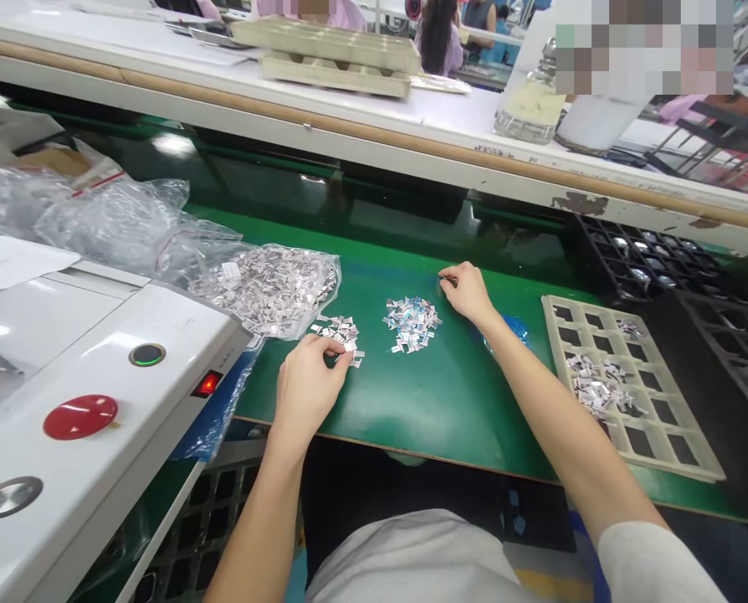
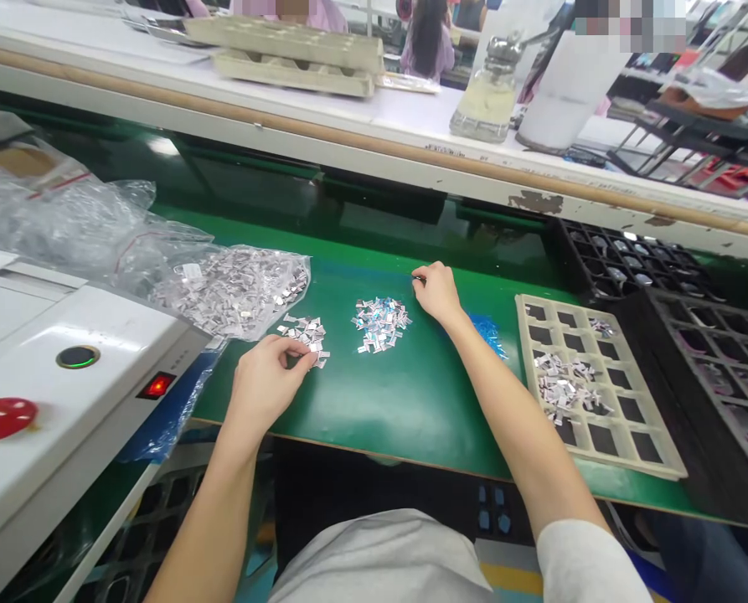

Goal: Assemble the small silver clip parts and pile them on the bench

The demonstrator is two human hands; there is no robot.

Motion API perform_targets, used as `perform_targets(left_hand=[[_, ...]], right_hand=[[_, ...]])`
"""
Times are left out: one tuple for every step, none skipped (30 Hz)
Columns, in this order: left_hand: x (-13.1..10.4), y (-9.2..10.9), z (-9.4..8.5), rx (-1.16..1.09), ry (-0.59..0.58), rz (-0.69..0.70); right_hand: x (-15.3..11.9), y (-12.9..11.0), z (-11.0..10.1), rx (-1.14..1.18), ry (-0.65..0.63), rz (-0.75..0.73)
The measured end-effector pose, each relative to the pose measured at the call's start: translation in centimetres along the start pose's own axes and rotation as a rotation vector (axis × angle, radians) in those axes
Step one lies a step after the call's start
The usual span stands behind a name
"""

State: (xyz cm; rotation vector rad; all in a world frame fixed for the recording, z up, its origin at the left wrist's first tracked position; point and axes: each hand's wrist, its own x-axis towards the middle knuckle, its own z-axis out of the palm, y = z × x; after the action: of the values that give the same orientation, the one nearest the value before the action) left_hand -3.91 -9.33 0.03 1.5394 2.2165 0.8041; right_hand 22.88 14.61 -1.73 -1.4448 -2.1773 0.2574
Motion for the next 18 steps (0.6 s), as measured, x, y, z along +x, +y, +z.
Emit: perform_targets(left_hand=[[0.0,0.1,0.1,0.001,0.002,-0.006],[0.0,0.1,0.2,0.002,0.005,-0.008],[0.1,0.2,0.3,-0.001,0.008,-0.006],[0.1,0.1,0.4,-0.008,0.011,0.003],[0.1,0.1,0.5,-0.020,0.012,0.018],[0.1,0.0,0.6,-0.036,0.015,0.041],[0.1,-0.1,0.7,-0.057,0.022,0.069],[0.0,-0.2,0.7,-0.083,0.032,0.099],[-0.2,-0.2,0.7,-0.113,0.046,0.124],[-0.4,-0.2,0.7,-0.150,0.062,0.140],[-0.6,-0.1,0.6,-0.194,0.072,0.146],[-0.9,0.1,0.5,-0.245,0.075,0.141],[-1.2,0.3,0.4,-0.308,0.069,0.127],[-1.5,0.6,0.4,-0.384,0.058,0.105],[-1.7,0.9,0.4,-0.467,0.043,0.080],[-2.0,1.3,0.5,-0.552,0.026,0.057],[-2.2,1.6,0.7,-0.633,0.007,0.038],[-2.5,1.8,0.9,-0.703,-0.015,0.021]], right_hand=[[-0.1,-0.1,0.0,0.008,0.003,0.006],[-0.1,-0.2,0.0,0.017,0.008,0.014],[-0.1,-0.3,0.0,0.025,0.016,0.023],[-0.1,-0.4,-0.1,0.032,0.027,0.033],[-0.1,-0.5,-0.1,0.038,0.037,0.042],[-0.1,-0.6,-0.2,0.047,0.047,0.049],[-0.2,-0.8,-0.3,0.059,0.056,0.053],[-0.3,-1.0,-0.4,0.075,0.068,0.051],[-0.6,-1.4,-0.6,0.094,0.087,0.043],[-1.0,-2.0,-0.9,0.116,0.112,0.027],[-1.6,-2.7,-1.3,0.146,0.141,0.005],[-2.4,-3.6,-1.8,0.184,0.171,-0.019],[-3.5,-4.7,-2.3,0.238,0.188,-0.048],[-4.7,-6.0,-2.9,0.317,0.181,-0.076],[-6.1,-7.3,-3.5,0.408,0.143,-0.098],[-7.5,-8.6,-4.1,0.496,0.091,-0.123],[-8.9,-9.8,-4.6,0.568,0.023,-0.157],[-10.2,-10.9,-5.0,0.622,-0.047,-0.194]])
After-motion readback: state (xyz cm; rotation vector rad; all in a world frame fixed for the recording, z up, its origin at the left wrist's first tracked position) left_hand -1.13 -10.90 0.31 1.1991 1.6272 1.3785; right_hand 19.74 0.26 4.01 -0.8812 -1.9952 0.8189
